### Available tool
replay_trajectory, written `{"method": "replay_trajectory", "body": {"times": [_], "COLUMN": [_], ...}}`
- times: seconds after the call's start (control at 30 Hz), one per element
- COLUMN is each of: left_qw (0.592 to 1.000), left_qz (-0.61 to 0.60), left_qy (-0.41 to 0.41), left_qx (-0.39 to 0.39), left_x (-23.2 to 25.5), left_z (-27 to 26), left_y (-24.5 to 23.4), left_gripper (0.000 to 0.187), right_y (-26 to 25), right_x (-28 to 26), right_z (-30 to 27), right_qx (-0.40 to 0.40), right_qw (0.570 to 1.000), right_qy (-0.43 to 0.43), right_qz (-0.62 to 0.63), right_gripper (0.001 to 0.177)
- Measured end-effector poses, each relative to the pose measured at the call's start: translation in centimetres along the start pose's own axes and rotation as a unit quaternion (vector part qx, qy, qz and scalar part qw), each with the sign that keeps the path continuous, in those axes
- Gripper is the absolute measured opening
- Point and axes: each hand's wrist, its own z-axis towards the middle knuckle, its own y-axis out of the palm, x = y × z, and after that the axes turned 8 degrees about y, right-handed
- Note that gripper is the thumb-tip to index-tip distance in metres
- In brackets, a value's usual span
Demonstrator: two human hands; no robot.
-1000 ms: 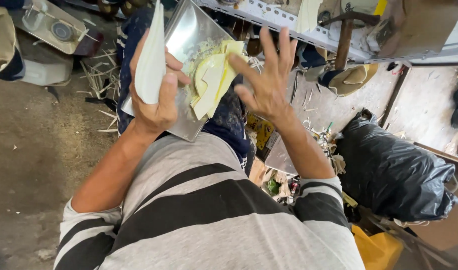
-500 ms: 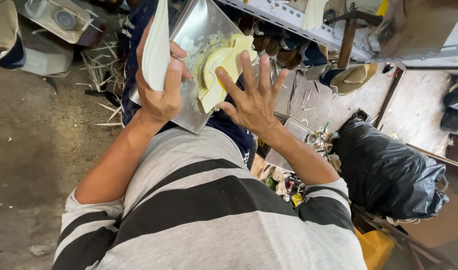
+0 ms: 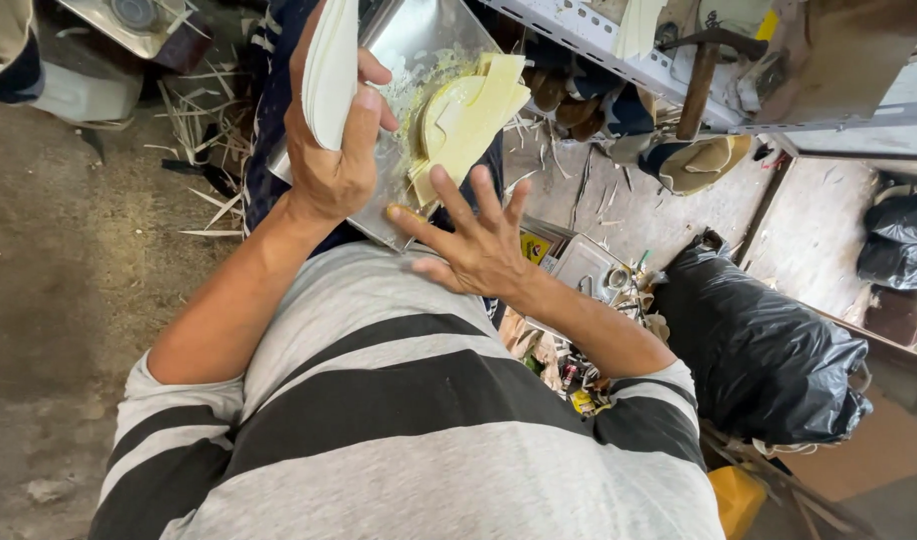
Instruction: Applying adhesive to shoe upper components by pressing them onto a glue-covered metal tray and then stacking the pieces.
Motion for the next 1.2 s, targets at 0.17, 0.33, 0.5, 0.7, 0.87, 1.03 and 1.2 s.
{"method": "replay_trajectory", "body": {"times": [0.17,0.33,0.5,0.7,0.87,1.03,1.2], "left_qw": [1.000,1.000,1.000,1.000,0.999,0.999,1.000], "left_qz": [-0.005,-0.003,-0.014,-0.016,-0.012,-0.035,-0.010], "left_qy": [-0.003,0.009,-0.024,-0.020,-0.032,-0.018,-0.022], "left_qx": [0.005,0.007,0.009,0.010,-0.003,0.007,0.003], "left_x": [0.0,0.0,0.7,0.6,0.7,0.2,0.3], "left_z": [-0.1,0.2,0.4,0.6,0.5,0.2,0.3], "left_y": [0.1,0.2,-0.1,0.0,0.0,0.3,0.2], "left_gripper": [0.049,0.049,0.049,0.049,0.050,0.051,0.050], "right_y": [-0.9,-0.4,-1.0,-1.4,-1.6,-0.6,-2.1], "right_x": [3.6,6.1,5.1,5.0,5.6,10.0,9.5], "right_z": [4.0,5.9,4.6,5.7,6.1,7.1,6.0], "right_qx": [0.055,-0.100,-0.054,-0.055,-0.147,-0.059,-0.110], "right_qw": [0.992,0.984,0.986,0.991,0.962,0.931,0.984], "right_qy": [0.087,0.053,0.015,0.107,0.145,0.294,0.100], "right_qz": [0.078,-0.140,-0.156,0.050,0.177,0.208,0.099], "right_gripper": [0.060,0.090,0.090,0.064,0.051,0.066,0.071]}}
